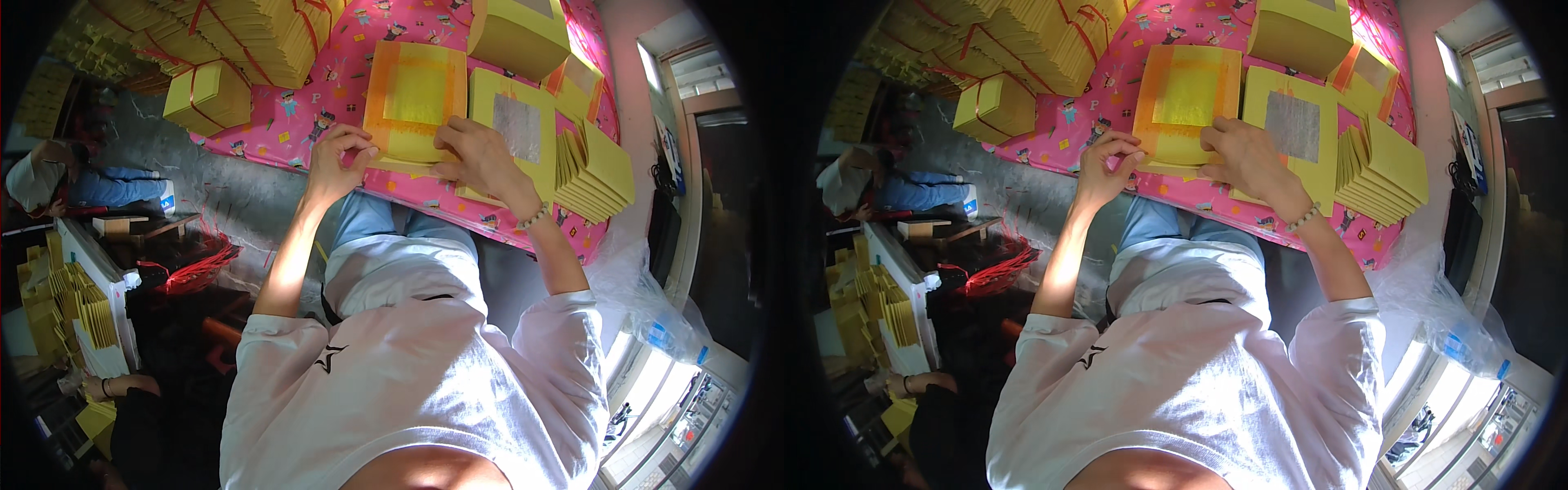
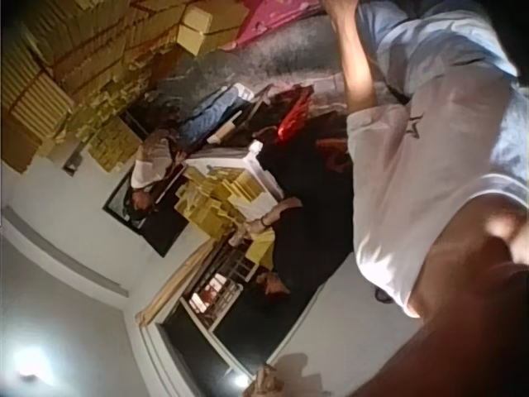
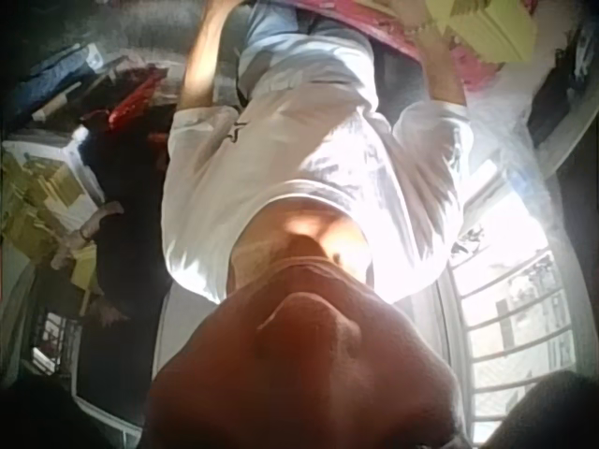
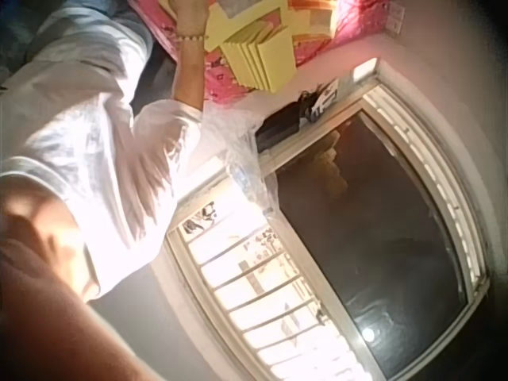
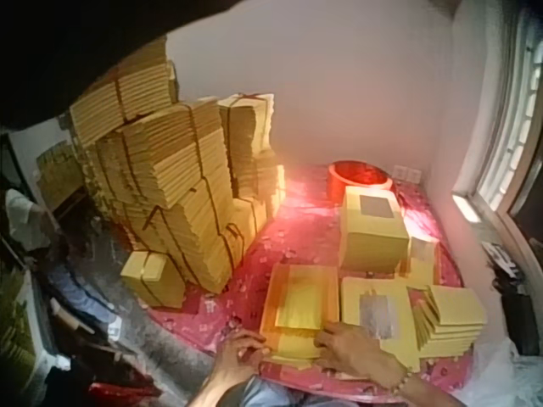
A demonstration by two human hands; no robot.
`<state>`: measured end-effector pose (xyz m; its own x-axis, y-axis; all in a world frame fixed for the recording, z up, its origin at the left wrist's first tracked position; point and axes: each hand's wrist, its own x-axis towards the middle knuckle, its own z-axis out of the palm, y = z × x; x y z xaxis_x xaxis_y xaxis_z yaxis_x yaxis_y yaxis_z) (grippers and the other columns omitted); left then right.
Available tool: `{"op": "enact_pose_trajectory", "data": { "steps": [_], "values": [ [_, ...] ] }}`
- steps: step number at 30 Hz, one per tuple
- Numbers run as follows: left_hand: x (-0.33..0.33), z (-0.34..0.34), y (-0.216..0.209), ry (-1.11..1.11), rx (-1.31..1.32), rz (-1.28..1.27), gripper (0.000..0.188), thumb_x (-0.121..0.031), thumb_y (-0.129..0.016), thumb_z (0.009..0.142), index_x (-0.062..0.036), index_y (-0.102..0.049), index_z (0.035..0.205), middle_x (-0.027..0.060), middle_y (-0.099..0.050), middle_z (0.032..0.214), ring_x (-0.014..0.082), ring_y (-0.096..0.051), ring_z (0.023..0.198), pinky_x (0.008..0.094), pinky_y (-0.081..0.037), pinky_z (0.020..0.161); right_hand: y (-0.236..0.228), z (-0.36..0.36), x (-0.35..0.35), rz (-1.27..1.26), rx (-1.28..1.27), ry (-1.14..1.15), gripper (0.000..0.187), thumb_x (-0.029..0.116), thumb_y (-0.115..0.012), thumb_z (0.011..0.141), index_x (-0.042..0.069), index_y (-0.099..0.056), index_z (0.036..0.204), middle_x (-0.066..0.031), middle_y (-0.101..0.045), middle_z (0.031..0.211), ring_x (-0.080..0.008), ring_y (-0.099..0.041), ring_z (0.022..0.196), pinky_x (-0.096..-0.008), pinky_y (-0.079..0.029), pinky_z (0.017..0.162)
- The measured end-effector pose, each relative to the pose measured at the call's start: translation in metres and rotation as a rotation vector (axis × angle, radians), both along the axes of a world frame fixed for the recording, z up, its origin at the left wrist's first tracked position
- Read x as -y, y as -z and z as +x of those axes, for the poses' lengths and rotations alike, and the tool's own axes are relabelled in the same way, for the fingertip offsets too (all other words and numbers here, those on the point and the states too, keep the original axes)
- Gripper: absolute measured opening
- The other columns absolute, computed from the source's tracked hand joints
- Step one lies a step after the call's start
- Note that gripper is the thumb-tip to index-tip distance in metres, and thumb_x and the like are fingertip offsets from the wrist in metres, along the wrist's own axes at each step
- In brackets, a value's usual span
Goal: The person assembles yellow paper boxes by hand. They pick up flat yellow sheets, fold them into box shapes, and place the finished units into a stack on the table. The process is repetitive, involving folding and stacking without the use of tools.
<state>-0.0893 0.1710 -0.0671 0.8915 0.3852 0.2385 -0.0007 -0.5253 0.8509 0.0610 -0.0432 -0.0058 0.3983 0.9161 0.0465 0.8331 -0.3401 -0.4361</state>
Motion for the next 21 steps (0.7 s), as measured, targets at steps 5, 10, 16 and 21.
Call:
{"op": "enact_pose_trajectory", "data": {
  "steps": [5, 10, 16, 21],
  "values": [
    [-0.0003, 0.0005, -0.0006, 0.004, -0.020, -0.030, 0.009, -0.006, -0.071, 0.076, -0.0022, -0.073, 0.084, 0.0101, -0.067, 0.094, 0.0228, -0.066, 0.088, 0.0310, -0.052, 0.079, -0.0018, 0.0068, -0.0005, -0.012, -0.070, 0.012, 0.028, 0.026, -0.077, 0.070, 0.006, -0.063, 0.084, -0.0086, -0.060, 0.086, -0.0294, -0.062, 0.083, -0.0399, -0.049, 0.072],
    [-0.0016, 0.0002, -0.0008, 0.023, -0.021, 0.006, 0.008, -0.006, -0.070, 0.076, -0.0021, -0.072, 0.084, 0.0109, -0.067, 0.094, 0.0239, -0.065, 0.088, 0.0321, -0.051, 0.079, -0.0013, 0.0081, -0.0013, -0.007, -0.049, -0.020, 0.025, 0.026, -0.075, 0.073, 0.005, -0.062, 0.082, -0.0086, -0.060, 0.083, -0.0292, -0.062, 0.083, -0.0406, -0.049, 0.071],
    [-0.0014, -0.0001, -0.0024, 0.042, -0.004, 0.058, 0.007, -0.006, -0.070, 0.077, -0.0018, -0.070, 0.083, 0.0115, -0.065, 0.093, 0.0256, -0.064, 0.088, 0.0333, -0.050, 0.080, 0.0003, 0.0095, 0.0016, 0.018, -0.011, -0.068, 0.026, 0.022, -0.075, 0.072, 0.005, -0.060, 0.086, -0.0086, -0.059, 0.084, -0.0286, -0.060, 0.080, -0.0386, -0.049, 0.069],
    [0.0009, 0.0004, -0.0023, 0.025, -0.014, 0.006, 0.006, -0.005, -0.069, 0.077, -0.0014, -0.070, 0.082, 0.0116, -0.065, 0.093, 0.0250, -0.064, 0.088, 0.0329, -0.050, 0.079, -0.0051, 0.0051, 0.0034, -0.067, -0.058, -0.065, 0.033, 0.016, -0.078, 0.068, 0.005, -0.057, 0.091, -0.0089, -0.055, 0.093, -0.0299, -0.057, 0.094, -0.0407, -0.048, 0.078]
  ]
}}
